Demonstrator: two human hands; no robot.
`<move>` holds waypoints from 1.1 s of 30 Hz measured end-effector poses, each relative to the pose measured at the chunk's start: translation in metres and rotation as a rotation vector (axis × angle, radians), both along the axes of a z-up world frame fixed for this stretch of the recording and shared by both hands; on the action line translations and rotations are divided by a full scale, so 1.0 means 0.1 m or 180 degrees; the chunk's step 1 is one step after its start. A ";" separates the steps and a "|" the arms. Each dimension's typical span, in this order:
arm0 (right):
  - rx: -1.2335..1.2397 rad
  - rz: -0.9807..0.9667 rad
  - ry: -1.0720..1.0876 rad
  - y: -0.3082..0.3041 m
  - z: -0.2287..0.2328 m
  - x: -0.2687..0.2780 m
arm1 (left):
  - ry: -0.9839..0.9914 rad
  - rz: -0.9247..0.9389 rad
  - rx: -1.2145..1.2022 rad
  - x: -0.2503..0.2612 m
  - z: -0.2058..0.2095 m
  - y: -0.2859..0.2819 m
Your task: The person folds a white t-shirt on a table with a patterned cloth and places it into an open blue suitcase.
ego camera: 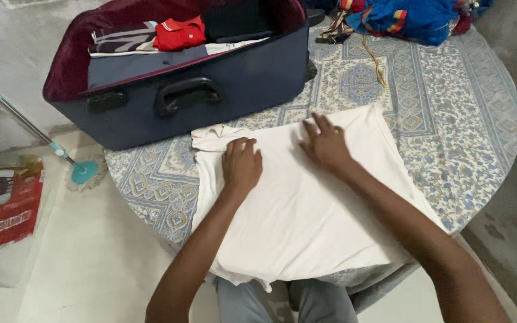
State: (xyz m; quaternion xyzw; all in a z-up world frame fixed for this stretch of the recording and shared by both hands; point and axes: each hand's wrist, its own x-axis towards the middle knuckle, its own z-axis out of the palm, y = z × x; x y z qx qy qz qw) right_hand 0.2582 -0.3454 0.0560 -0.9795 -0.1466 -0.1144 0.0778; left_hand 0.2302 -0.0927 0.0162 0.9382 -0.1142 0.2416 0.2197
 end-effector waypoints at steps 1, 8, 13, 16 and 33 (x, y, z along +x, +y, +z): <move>0.0054 0.0132 0.0122 0.16 -0.10 -0.08 | -0.0078 -0.0091 0.0007 -0.02 -0.07 -0.11; -0.0517 -0.0278 0.0926 0.08 -0.12 -0.22 | 0.0795 0.0245 0.0533 -0.04 -0.09 0.06; -0.0283 -0.0959 0.0791 -0.95 -0.01 -0.16 | 0.1170 0.0537 0.0651 -0.08 -0.05 0.47; -0.0288 -0.1202 0.0733 -1.24 -0.06 -0.12 | 0.1115 0.0506 0.0574 -0.07 -0.07 0.47; -0.0704 -0.0885 0.0105 -0.84 0.04 -0.34 | 0.0694 0.1141 0.0632 -1.14 0.07 1.10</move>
